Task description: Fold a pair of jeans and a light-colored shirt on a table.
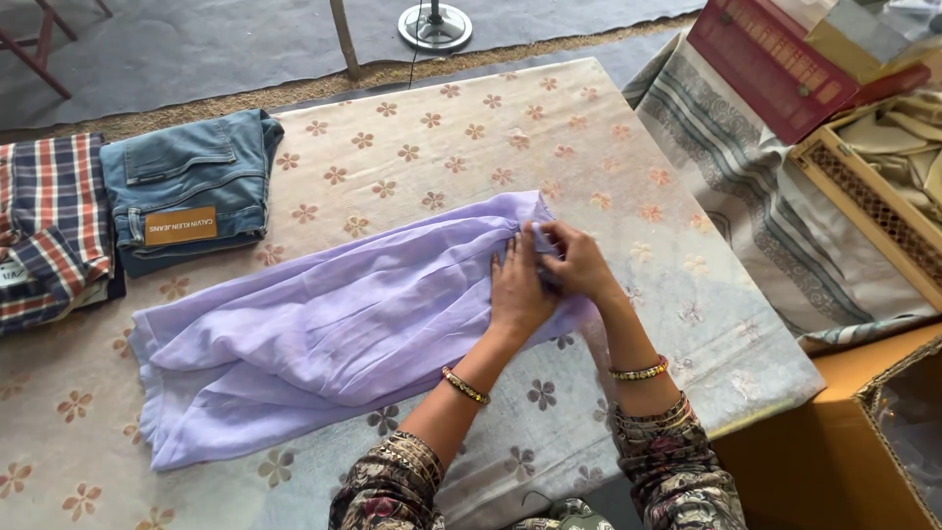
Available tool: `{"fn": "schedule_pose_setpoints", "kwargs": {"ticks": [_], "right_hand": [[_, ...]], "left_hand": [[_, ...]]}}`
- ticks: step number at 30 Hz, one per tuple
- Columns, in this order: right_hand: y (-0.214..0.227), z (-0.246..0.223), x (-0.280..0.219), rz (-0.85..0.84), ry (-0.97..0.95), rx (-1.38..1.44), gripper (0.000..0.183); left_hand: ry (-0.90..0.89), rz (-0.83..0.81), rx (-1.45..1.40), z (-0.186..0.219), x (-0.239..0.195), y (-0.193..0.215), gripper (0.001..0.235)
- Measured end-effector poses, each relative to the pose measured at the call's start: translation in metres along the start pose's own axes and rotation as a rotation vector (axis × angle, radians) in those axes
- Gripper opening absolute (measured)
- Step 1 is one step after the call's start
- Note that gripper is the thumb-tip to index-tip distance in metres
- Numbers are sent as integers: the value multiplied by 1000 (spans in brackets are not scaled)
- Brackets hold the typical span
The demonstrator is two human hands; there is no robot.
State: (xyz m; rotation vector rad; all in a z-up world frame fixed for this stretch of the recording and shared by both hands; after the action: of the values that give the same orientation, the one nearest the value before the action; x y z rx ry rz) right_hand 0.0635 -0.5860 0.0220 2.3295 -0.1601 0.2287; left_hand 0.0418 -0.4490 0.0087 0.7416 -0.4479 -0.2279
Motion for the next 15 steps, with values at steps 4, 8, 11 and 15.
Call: {"fn": "schedule_pose_setpoints", "kwargs": {"ticks": [4,8,11,15], "right_hand": [[-1,-20,-2,-117,102,577,48],[1,54,17,160,-18,428,34],[-7,71,29,215,-9,-52,40],[-17,29,38,153,-90,-319,52]], "left_hand": [[223,111,-224,-38,3,6,63],[280,248,-412,-51,-1,16,33],[310,265,-548,-55,-1,15,31],[371,237,-657,-63,-4,11,27]]}}
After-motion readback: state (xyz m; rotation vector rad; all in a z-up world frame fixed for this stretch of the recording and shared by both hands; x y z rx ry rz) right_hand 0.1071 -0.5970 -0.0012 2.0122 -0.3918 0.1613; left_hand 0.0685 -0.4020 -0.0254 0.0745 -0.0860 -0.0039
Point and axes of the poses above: each hand's wrist, its own x-axis towards the middle knuckle, its own y-axis out of the back of the hand, z = x × y, the point moved 7 cm from there along x, towards the middle knuckle, and after that the axes turned 3 degrees about y, right-handed, at the moved point
